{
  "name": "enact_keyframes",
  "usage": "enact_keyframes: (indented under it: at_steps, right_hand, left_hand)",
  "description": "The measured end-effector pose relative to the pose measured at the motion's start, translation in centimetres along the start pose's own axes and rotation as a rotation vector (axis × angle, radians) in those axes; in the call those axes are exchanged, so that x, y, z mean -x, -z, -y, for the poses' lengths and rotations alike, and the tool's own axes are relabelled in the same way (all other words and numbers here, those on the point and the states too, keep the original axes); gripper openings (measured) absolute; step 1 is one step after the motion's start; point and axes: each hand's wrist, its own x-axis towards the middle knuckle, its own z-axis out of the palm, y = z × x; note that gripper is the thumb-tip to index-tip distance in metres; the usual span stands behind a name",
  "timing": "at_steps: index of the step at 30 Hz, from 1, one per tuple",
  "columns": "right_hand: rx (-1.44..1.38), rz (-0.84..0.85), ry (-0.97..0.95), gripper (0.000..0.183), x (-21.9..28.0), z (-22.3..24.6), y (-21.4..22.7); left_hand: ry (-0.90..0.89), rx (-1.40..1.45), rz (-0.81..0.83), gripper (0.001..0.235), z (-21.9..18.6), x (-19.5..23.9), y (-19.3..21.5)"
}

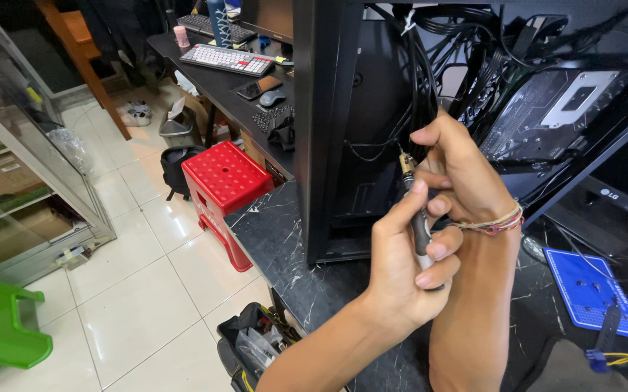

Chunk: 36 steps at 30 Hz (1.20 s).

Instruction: The person uses a screwdriver to tighten screws on the back panel of a computer tower. They hold the tower steady with one hand while turning the screwdriver with the other, working on multiple fasteners along the edge of the case.

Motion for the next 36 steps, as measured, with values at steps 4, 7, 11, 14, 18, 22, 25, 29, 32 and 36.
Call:
enact_keyframes:
  at_steps: [4, 7, 11, 14, 18, 22, 25, 29, 32, 36]
  right_hand:
    - [0.010, -0.018, -0.061, 0.030, 0.0, -0.1, 0.2]
    - [0.014, -0.007, -0.021, 0.035, -1.1, -0.6, 0.8]
    - [0.048, 0.074, 0.107, 0.034, -1.4, -1.0, 0.8]
    - [0.174, 0.059, 0.157, 0.031, -0.9, -0.8, 0.1]
    - [0.291, 0.036, 0.155, 0.040, 0.5, 0.3, -0.9]
    - [0.327, 0.015, 0.132, 0.045, 0.8, 0.7, -1.0]
    - [0.300, 0.024, 0.124, 0.044, 0.7, 0.6, -0.7]
    - [0.301, 0.049, 0.083, 0.043, 1.7, 1.1, -0.9]
    - [0.326, 0.092, 0.132, 0.046, 2.1, 1.0, -0.9]
    - [0.348, 0.109, 0.221, 0.046, 1.7, 0.5, -0.5]
  left_hand:
    - [-0.017, -0.025, -0.068, 0.018, 0.2, 0.4, -0.2]
    - [-0.023, -0.082, -0.037, 0.013, 0.2, 1.4, -0.4]
    - [0.013, -0.174, -0.125, 0.025, 0.3, 3.3, 0.0]
    - [0.018, -0.233, -0.125, 0.032, -0.1, 4.7, 0.8]
    - [-0.031, -0.294, -0.040, 0.032, -1.4, 6.1, 1.7]
    - [-0.084, -0.399, 0.047, 0.030, -3.5, 6.9, 1.2]
    - [-0.049, -0.543, 0.148, 0.024, -4.7, 7.7, 0.7]
    - [-0.069, -0.685, 0.257, 0.022, -5.5, 8.2, 0.9]
    - [-0.076, -0.749, 0.262, 0.024, -5.9, 8.2, 1.5]
    - [-0.091, -0.766, 0.263, 0.025, -6.2, 7.8, 2.2]
